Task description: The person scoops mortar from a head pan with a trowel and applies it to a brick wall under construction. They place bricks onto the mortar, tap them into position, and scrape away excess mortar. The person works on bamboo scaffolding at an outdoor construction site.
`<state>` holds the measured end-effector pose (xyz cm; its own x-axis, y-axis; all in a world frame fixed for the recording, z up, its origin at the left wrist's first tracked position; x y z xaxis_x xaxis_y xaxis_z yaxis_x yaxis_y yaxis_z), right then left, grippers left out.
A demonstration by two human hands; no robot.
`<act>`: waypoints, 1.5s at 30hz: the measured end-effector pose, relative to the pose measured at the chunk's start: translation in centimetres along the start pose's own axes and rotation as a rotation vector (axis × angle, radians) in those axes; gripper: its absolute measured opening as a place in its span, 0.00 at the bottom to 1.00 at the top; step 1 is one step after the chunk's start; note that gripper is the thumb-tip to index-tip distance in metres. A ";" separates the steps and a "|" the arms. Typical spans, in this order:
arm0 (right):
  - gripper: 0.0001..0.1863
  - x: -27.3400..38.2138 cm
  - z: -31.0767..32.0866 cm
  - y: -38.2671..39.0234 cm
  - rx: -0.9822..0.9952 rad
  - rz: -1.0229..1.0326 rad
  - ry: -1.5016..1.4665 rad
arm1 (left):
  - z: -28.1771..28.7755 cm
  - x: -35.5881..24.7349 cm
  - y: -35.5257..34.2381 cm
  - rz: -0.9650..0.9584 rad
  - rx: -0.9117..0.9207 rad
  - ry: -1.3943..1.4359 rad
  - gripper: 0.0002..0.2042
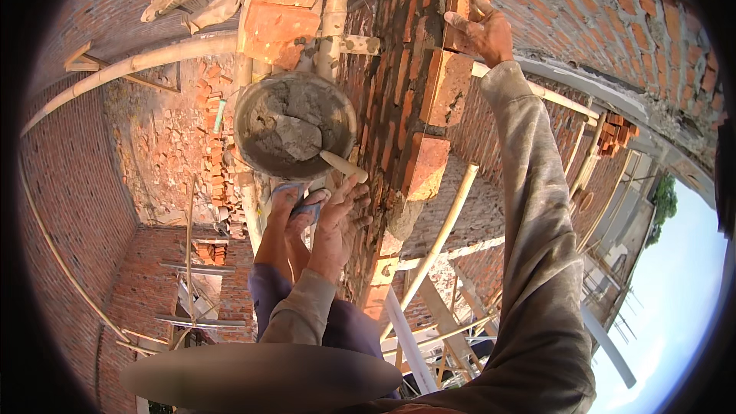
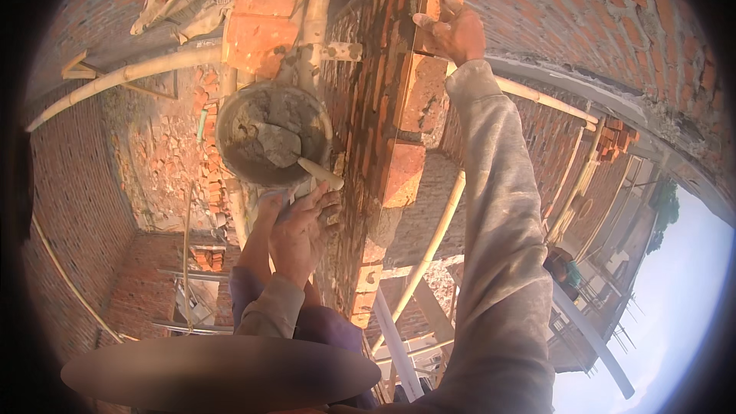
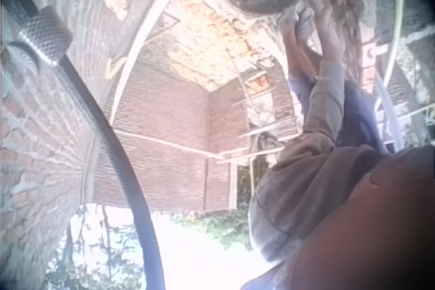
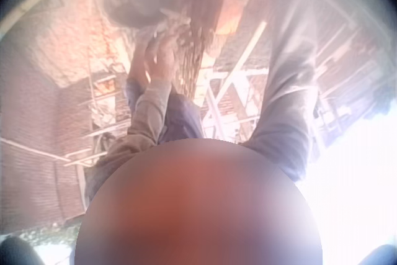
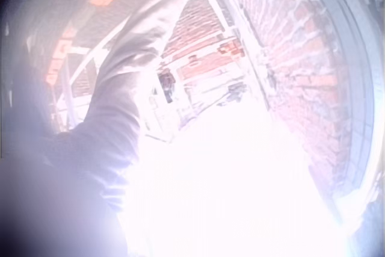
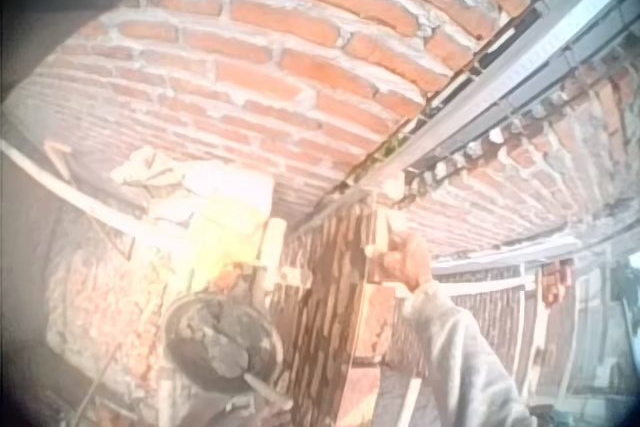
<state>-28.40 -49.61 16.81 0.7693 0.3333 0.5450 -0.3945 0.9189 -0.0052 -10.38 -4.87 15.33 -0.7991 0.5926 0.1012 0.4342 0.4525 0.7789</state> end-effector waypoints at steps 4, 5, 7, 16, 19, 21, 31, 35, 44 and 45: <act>0.56 -0.6 -0.5 0.1 0.048 -0.017 0.004 | 0.2 0.0 -0.2 0.000 -0.025 0.004 0.37; 0.56 -0.6 -0.5 0.0 0.054 -0.003 0.022 | 0.3 0.0 -0.2 0.000 -0.033 0.002 0.37; 0.56 -1.1 -0.5 -0.1 0.079 -0.030 0.074 | 0.3 0.2 -0.4 0.010 -0.029 -0.007 0.37; 0.41 -4.0 -0.9 -0.2 0.108 -0.068 -0.279 | -0.6 0.7 -0.8 0.034 -0.013 -0.055 0.36; 0.35 -5.1 -0.7 -0.1 0.146 -0.026 -0.309 | -0.7 0.9 -1.0 0.046 -0.016 -0.062 0.36; 0.34 -5.0 -0.2 -0.2 0.090 0.084 -0.173 | -0.7 1.1 -1.2 0.051 -0.013 -0.069 0.36; 0.10 -4.8 0.0 -0.5 0.032 -0.103 -0.187 | -0.4 1.4 -2.0 0.065 -0.052 -0.077 0.35; 0.10 -3.4 0.8 -0.8 0.015 -0.040 -0.179 | -0.5 1.3 -2.0 0.056 -0.064 -0.104 0.36; 0.10 -4.8 -0.2 -0.9 0.027 -0.098 -0.261 | -0.3 1.4 -2.3 0.081 -0.013 -0.098 0.38; 0.09 -5.1 -0.4 -0.8 0.034 -0.114 -0.264 | -0.3 1.4 -2.3 0.081 -0.022 -0.119 0.38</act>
<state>-31.79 -51.99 13.71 0.6540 0.1579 0.7398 -0.3333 0.9381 0.0945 -12.58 -5.28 13.86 -0.7063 0.7021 0.0908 0.4849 0.3862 0.7847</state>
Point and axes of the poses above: each hand's wrist, its own y-axis away from the middle knuckle, its own z-axis out of the back of the hand, x = y × z, the point moved 8 cm from there along -y, towards the middle knuckle, and after that the axes turned 13 degrees about z, right-handed, at the moved point
